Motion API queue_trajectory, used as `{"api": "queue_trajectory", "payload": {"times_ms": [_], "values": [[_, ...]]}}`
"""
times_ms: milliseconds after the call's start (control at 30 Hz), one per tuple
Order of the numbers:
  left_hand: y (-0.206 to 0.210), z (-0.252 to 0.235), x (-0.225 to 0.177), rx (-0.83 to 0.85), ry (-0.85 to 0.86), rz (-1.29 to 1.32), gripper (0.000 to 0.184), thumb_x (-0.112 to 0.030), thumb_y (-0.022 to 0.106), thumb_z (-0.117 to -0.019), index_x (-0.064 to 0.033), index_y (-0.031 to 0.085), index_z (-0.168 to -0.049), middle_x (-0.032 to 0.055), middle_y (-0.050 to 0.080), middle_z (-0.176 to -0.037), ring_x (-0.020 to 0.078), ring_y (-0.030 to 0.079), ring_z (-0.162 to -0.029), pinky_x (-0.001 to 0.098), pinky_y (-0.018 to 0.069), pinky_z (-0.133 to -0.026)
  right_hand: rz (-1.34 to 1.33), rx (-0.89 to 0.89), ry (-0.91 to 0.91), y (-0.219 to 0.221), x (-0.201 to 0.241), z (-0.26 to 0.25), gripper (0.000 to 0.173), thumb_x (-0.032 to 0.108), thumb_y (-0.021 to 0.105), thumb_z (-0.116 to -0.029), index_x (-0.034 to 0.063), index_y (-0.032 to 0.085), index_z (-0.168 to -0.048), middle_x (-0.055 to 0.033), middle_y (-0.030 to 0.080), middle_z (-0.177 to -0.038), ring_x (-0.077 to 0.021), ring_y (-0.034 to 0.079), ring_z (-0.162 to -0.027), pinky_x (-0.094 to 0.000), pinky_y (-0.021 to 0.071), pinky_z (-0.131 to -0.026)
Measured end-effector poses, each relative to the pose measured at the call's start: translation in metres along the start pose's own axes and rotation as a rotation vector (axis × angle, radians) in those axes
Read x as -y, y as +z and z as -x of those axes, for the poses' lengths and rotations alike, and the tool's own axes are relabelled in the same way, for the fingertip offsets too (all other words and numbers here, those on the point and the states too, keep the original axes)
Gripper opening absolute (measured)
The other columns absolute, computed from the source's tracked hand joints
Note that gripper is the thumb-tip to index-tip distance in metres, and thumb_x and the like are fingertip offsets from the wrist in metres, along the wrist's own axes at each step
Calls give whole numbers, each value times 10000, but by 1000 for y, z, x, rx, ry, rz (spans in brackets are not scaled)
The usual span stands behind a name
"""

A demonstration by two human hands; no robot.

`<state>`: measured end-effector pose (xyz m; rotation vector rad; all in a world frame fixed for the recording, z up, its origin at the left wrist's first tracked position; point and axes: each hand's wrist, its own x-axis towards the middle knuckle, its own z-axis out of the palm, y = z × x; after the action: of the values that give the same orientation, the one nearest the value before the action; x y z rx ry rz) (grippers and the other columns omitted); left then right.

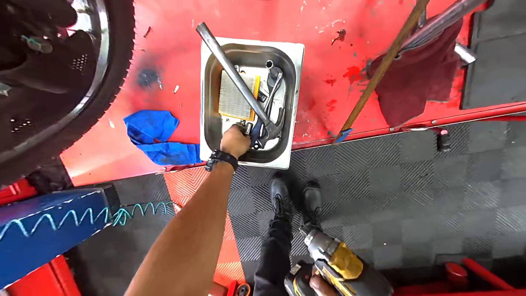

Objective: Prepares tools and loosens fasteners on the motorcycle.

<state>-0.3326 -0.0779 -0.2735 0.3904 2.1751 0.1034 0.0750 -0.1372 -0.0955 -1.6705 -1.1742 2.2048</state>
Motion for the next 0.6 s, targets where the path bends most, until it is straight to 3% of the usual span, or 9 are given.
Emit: {"api": "queue_trajectory", "payload": {"times_ms": [67, 200, 267, 367, 467, 600], "values": [[0, -1, 9, 87, 83, 48, 409, -344, 675, -973, -22, 653, -1226, 236, 683, -1132, 409, 655, -1081, 665, 488, -944, -49, 22, 13, 8, 13, -11, 205, 127, 787, -895, 1, 710, -1038, -105, 739, -914, -204, 718, -855, -433, 610, -854], [-10, 43, 8, -102, 228, -168, 349, -275, 632, -998, -88, 648, -1292, 200, 681, -1187, 423, 675, -1070, 680, 530, -886, -71, 48, 6, 27, 41, -37, 139, 98, 747, -918, 0, 728, -1015, -113, 725, -825, -214, 700, -737, -413, 616, -765], [-19, 83, 19, -186, 477, -157, 259, -230, 617, -1021, -99, 704, -1227, 143, 685, -1142, 360, 653, -1068, 595, 549, -892, -71, 68, -1, 33, 54, -48, 144, 125, 752, -921, 4, 734, -997, -114, 720, -816, -215, 693, -727, -408, 613, -755], [-24, 154, 31, -111, 788, -55, 230, -217, 594, -1020, -194, 733, -1201, -17, 673, -1081, 161, 645, -1005, 399, 581, -854, -79, 107, -26, 40, 67, -63, 162, 149, 757, -921, 6, 734, -995, -118, 715, -820, -208, 686, -721, -393, 611, -742], [-21, 201, 40, 2, 804, 48, 240, -286, 546, -1041, -256, 739, -1179, -94, 667, -1081, 71, 627, -1016, 304, 569, -861, -56, 108, 1, 47, 72, -67, 170, 142, 776, -903, 4, 736, -993, -119, 725, -838, -207, 695, -729, -379, 616, -739], [-23, 208, 59, 9, 684, 93, 262, -325, 517, -1046, -306, 729, -1197, -108, 665, -1090, 34, 644, -982, 287, 588, -827, -29, 103, 78, 50, 75, -61, 136, 115, 772, -885, 10, 737, -964, -104, 731, -806, -195, 701, -716, -369, 613, -734]]}}
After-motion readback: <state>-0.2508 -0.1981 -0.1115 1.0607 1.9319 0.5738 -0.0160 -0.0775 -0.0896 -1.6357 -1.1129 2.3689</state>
